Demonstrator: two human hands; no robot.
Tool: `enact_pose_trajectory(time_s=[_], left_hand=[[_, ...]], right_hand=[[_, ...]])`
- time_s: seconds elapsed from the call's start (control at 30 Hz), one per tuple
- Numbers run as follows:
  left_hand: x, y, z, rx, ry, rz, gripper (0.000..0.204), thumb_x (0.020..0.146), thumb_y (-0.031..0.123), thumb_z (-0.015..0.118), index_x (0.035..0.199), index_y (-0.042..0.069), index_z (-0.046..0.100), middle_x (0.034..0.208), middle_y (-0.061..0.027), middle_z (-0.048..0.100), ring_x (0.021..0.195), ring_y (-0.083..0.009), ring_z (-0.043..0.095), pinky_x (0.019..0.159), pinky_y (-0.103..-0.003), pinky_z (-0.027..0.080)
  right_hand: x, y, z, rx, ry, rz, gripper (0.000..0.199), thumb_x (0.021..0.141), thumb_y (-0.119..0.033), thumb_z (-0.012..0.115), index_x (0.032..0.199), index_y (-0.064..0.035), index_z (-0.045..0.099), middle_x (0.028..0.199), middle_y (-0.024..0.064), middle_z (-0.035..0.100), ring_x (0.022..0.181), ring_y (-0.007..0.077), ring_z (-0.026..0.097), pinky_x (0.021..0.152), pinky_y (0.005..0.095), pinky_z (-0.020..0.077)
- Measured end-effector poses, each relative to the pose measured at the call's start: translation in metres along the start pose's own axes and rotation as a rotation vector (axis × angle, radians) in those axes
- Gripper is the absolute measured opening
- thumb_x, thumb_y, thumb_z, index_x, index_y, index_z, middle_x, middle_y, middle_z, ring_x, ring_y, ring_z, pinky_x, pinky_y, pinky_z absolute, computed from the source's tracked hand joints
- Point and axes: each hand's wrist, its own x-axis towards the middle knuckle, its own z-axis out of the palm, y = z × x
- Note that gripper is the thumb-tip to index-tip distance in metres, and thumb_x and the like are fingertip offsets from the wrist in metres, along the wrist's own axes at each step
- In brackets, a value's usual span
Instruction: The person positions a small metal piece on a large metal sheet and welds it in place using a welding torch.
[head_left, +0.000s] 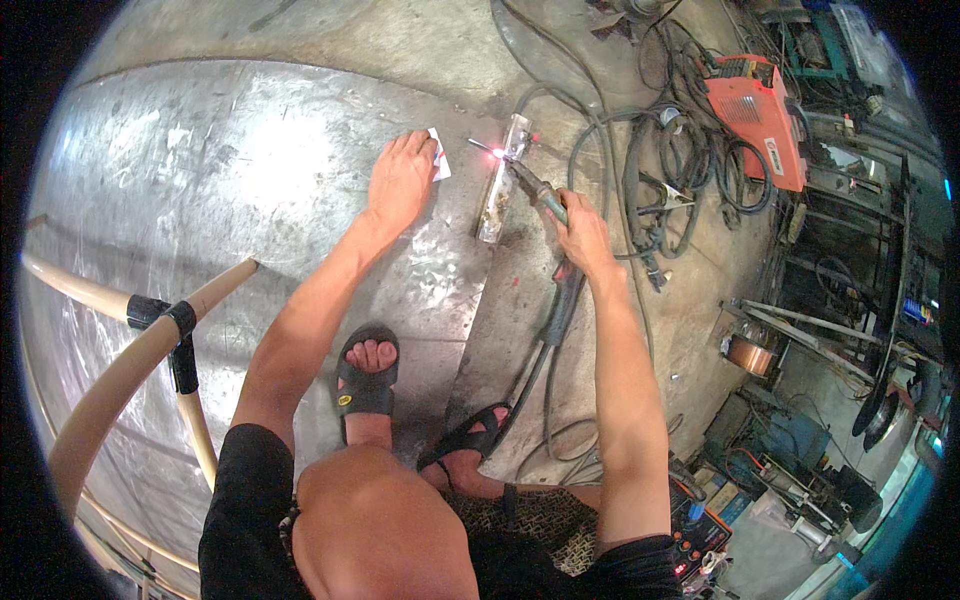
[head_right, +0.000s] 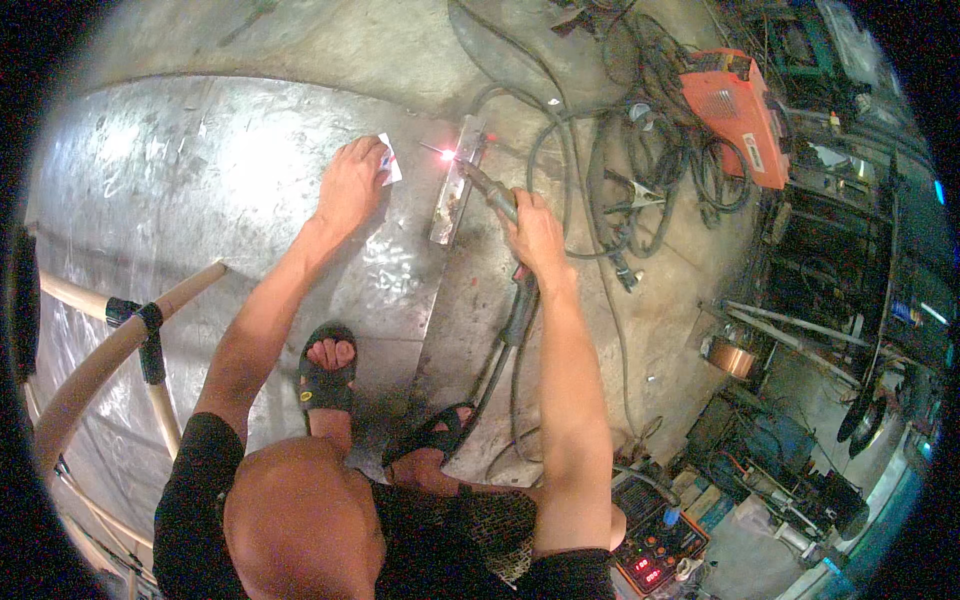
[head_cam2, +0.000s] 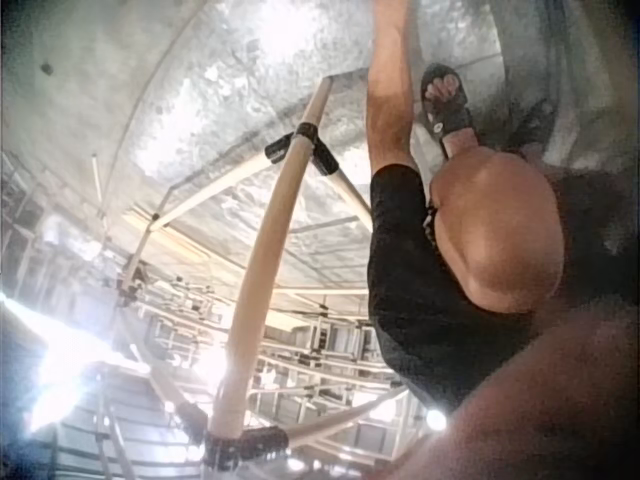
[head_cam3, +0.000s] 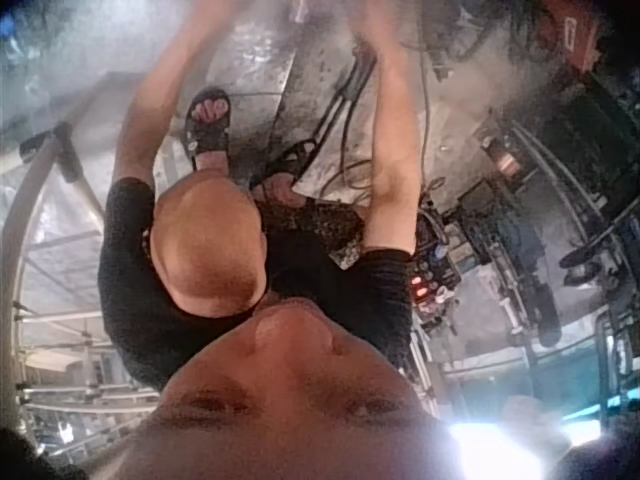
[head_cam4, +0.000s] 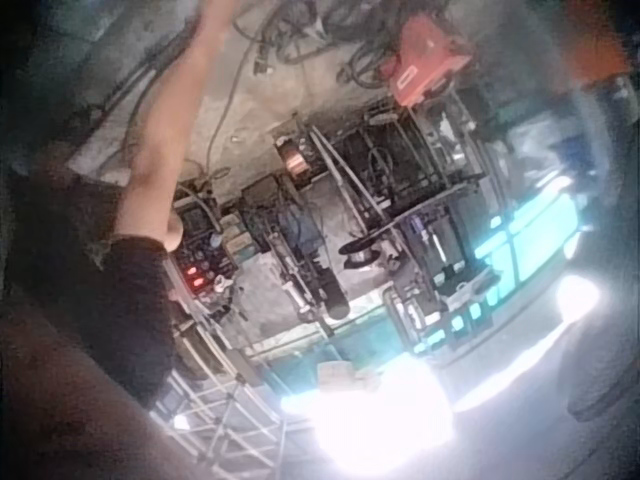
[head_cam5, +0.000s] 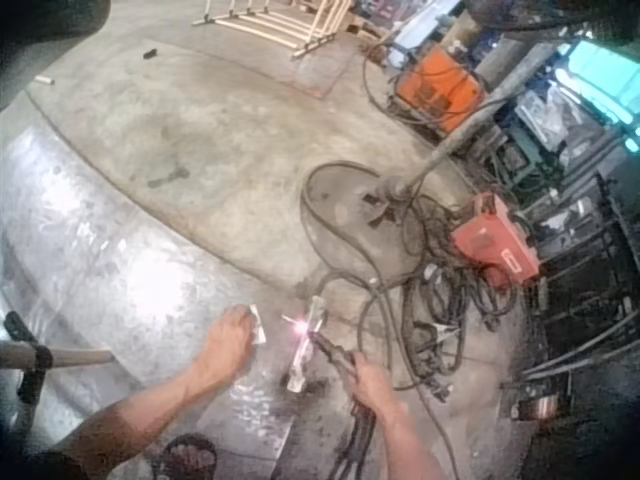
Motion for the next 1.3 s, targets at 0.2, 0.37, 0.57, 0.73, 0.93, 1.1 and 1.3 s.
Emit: enact_pose_trajectory(time_s=[0.2, 0.37, 0.57, 0.73, 0.93, 1.1, 1.3], left_hand=[[0.011, -0.008, 0.005, -0.028, -0.008, 0.111, 0.037, 0.079, 0.005, 0.068, 0.116, 0.000, 0.062, 0.125, -0.0145, 0.060, 0.120, -0.0334, 0.054, 0.102, -0.042, 0.043], [0.014, -0.008, 0.006, -0.096, -0.018, 0.151, 0.037, 0.081, 0.006, 0.068, 0.117, 0.000, 0.062, 0.127, -0.0142, 0.059, 0.122, -0.0338, 0.053, 0.104, -0.042, 0.043], [0.014, -0.013, 0.013, -0.164, -0.038, 0.188, 0.036, 0.082, 0.006, 0.068, 0.117, -0.001, 0.061, 0.127, -0.0149, 0.059, 0.123, -0.0328, 0.052, 0.106, -0.042, 0.042], [0.012, -0.012, 0.008, -0.174, -0.046, 0.164, 0.036, 0.083, 0.006, 0.068, 0.118, -0.002, 0.060, 0.128, -0.0158, 0.058, 0.124, -0.0331, 0.052, 0.107, -0.042, 0.042], [0.005, -0.010, 0.003, -0.132, -0.054, 0.117, 0.037, 0.082, 0.007, 0.069, 0.117, -0.002, 0.061, 0.129, -0.0158, 0.058, 0.124, -0.0340, 0.052, 0.106, -0.042, 0.043], [-0.009, -0.010, -0.015, -0.092, -0.088, 0.052, 0.031, 0.082, 0.008, 0.068, 0.112, -0.001, 0.064, 0.126, -0.0148, 0.059, 0.124, -0.0337, 0.052, 0.107, -0.042, 0.042], [-0.035, 0.013, -0.032, -0.015, -0.072, 0.077, 0.031, 0.083, 0.012, 0.069, 0.111, 0.000, 0.064, 0.123, -0.0160, 0.061, 0.123, -0.0345, 0.053, 0.105, -0.042, 0.042]], right_hand=[[0.012, 0.016, -0.012, -0.223, -0.035, -0.156, 0.052, 0.080, -0.010, 0.071, 0.129, -0.0044, 0.051, 0.115, 0.0196, 0.059, 0.105, 0.0381, 0.061, 0.086, 0.0462, 0.0529], [0.031, 0.014, -0.038, -0.412, 0.004, -0.305, 0.051, 0.080, -0.007, 0.067, 0.129, -0.0034, 0.051, 0.109, 0.0153, 0.057, 0.107, 0.0351, 0.058, 0.084, 0.0428, 0.0543], [0.059, 0.023, -0.055, -0.653, 0.093, -0.510, 0.043, 0.087, -0.010, 0.054, 0.129, -0.0048, 0.052, 0.107, 0.0119, 0.056, 0.104, 0.0284, 0.058, 0.082, 0.0377, 0.0548], [0.067, 0.014, -0.063, -0.640, 0.137, -0.570, 0.043, 0.086, -0.010, 0.055, 0.129, -0.0050, 0.051, 0.109, 0.0110, 0.057, 0.106, 0.0264, 0.057, 0.088, 0.0371, 0.0513], [0.065, 0.028, -0.056, -0.611, 0.166, -0.533, 0.044, 0.087, -0.009, 0.053, 0.131, -0.0040, 0.051, 0.116, 0.0126, 0.057, 0.111, 0.0287, 0.055, 0.094, 0.0382, 0.0474], [0.031, 0.035, -0.052, -0.446, 0.142, -0.249, 0.042, 0.090, -0.015, 0.057, 0.129, -0.0005, 0.052, 0.115, 0.0179, 0.058, 0.110, 0.0328, 0.057, 0.091, 0.0408, 0.0492], [-0.060, -0.020, 0.003, 0.420, -0.094, 0.372, 0.044, 0.098, -0.035, 0.059, 0.122, 0.0016, 0.061, 0.102, 0.0260, 0.067, 0.095, 0.0350, 0.068, 0.080, 0.0456, 0.0526]])
